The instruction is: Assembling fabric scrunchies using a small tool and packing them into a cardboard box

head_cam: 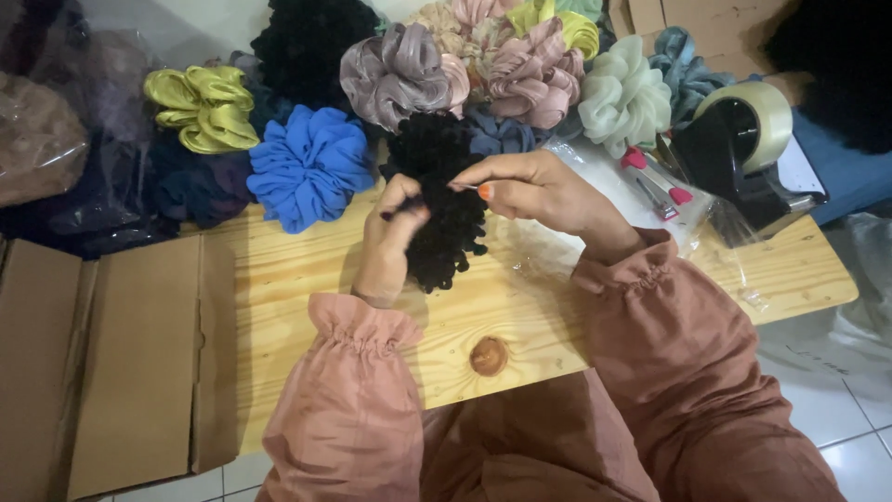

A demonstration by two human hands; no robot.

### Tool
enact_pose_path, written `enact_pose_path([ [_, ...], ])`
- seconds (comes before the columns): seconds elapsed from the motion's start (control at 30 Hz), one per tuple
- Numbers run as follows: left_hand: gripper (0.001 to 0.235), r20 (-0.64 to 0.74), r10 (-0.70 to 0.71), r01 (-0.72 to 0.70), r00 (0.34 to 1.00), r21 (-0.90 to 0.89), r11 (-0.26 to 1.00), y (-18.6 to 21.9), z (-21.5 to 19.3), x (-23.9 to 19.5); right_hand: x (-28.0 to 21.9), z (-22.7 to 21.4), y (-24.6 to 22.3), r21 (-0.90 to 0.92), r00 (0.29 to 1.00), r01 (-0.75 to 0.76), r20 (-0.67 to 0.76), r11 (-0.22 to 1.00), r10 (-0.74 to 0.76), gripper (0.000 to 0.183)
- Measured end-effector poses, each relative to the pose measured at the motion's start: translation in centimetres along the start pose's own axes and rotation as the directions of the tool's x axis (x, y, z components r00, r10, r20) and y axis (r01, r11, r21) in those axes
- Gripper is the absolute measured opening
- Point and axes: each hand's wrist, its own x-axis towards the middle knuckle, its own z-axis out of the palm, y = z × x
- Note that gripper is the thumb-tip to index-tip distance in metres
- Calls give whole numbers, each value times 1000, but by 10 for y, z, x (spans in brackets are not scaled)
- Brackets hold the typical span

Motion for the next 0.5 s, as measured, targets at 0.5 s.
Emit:
enact_pose_path([
  [0.5, 24, 4, 298, -262, 955, 488, 833, 17, 20, -3, 0, 5, -13, -30, 1000, -11, 8, 999, 12, 31],
])
